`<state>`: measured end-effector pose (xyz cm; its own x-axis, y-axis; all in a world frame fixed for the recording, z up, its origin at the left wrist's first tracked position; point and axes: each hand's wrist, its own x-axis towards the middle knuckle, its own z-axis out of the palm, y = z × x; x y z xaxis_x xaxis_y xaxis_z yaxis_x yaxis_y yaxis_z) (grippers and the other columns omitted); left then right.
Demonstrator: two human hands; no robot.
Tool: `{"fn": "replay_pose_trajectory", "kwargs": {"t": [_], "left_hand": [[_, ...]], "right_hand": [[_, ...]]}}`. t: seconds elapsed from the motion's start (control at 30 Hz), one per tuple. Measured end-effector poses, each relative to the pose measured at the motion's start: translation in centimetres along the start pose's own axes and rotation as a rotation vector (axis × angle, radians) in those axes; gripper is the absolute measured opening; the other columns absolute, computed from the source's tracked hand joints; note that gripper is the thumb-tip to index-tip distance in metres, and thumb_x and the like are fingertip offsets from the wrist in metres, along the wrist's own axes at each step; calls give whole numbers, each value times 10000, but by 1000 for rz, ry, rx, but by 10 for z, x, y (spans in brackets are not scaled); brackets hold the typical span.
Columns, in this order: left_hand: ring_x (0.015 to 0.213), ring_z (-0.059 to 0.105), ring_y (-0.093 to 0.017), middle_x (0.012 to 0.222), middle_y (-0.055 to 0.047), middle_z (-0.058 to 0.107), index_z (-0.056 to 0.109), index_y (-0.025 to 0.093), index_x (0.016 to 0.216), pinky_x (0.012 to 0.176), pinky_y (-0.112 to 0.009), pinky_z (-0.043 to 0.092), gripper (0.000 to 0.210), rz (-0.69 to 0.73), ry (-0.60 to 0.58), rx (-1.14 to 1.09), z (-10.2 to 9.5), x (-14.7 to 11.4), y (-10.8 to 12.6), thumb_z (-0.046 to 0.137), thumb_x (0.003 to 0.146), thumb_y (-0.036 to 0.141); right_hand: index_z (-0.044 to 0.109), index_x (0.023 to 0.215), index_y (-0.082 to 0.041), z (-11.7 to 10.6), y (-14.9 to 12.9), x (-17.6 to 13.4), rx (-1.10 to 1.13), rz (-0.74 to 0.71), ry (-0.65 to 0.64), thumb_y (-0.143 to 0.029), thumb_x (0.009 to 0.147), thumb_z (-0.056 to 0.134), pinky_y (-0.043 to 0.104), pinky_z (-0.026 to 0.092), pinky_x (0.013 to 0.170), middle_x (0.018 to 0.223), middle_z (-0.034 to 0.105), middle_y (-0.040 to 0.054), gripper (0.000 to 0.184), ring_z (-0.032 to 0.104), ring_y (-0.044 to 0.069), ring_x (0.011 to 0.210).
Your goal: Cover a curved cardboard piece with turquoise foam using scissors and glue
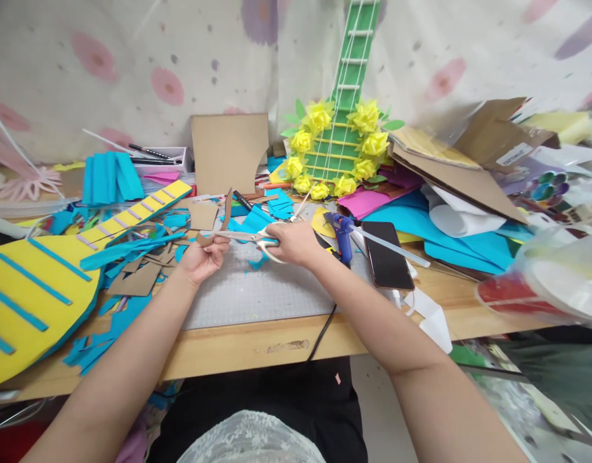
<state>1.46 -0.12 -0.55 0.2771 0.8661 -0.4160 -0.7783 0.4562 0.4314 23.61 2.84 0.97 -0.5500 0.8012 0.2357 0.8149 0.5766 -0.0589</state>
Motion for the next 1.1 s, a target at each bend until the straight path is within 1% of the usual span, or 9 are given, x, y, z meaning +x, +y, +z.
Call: {"fn": "replay_pose_trajectory", "kwargs": {"t": [0.07,0.17,0.2,0.3,0.43,0.63,0.8,0.97,1.1], "left_hand": [[403,368,6,594,26,459,516,135,692,436,-45,443,194,46,34,22,0,3,-1,440,859,74],[443,471,-9,609,34,528,560,145,783,486,-87,490,72,214,73,167,-3,8,-3,526,820,93],[463,510,-21,620,38,553,570,153,826,511,-114,512,63,270,76,234,-4,10,-3,569,792,99],[504,587,-66,633,43,595,561,166,879,529,-183,543,192,365,73,371,-8,13,-4,657,717,131],[557,639,-111,662,28,621,524,164,833,491,-197,527,239,378,51,458,-10,11,-4,696,669,184],[636,670,-168,712,2,646,517,163,826,500,-235,528,322,401,14,583,-9,10,-8,732,618,282],[637,669,-174,717,5,643,512,173,825,508,-249,526,347,435,-2,654,-10,12,-12,734,613,335],[661,668,-179,758,-9,648,510,181,827,533,-262,529,372,449,6,694,-11,13,-14,735,605,378],[678,669,-182,751,-3,635,510,181,828,550,-269,535,392,460,12,688,-9,12,-13,745,591,386]], "right_hand": [[611,781,-209,1,-4,0,-4,7,13,-552,789,431,267,177,557,802,689,32,387,575,158,688],[612,767,-207,5,-7,-1,9,45,10,-586,786,416,267,178,549,774,683,35,426,582,157,683],[611,758,-205,6,-7,-2,16,60,5,-594,786,410,266,179,546,759,679,39,439,582,156,678],[606,732,-202,10,-6,-4,26,103,-10,-616,776,405,261,177,534,712,665,42,461,574,154,644],[595,702,-206,10,-1,-9,24,136,-53,-620,772,410,253,175,525,672,652,36,459,557,150,609],[602,716,-210,6,6,-8,26,105,-70,-610,773,410,250,189,533,675,643,28,447,537,140,599],[602,725,-207,-3,16,-5,-21,50,-120,-586,780,415,252,174,536,712,658,32,426,541,142,614],[615,750,-203,-14,20,-2,-107,55,-196,-597,774,421,257,147,538,725,665,49,440,551,157,635],[621,763,-207,-15,20,-2,-110,47,-199,-601,780,408,257,143,539,731,666,47,448,555,158,639]]}}
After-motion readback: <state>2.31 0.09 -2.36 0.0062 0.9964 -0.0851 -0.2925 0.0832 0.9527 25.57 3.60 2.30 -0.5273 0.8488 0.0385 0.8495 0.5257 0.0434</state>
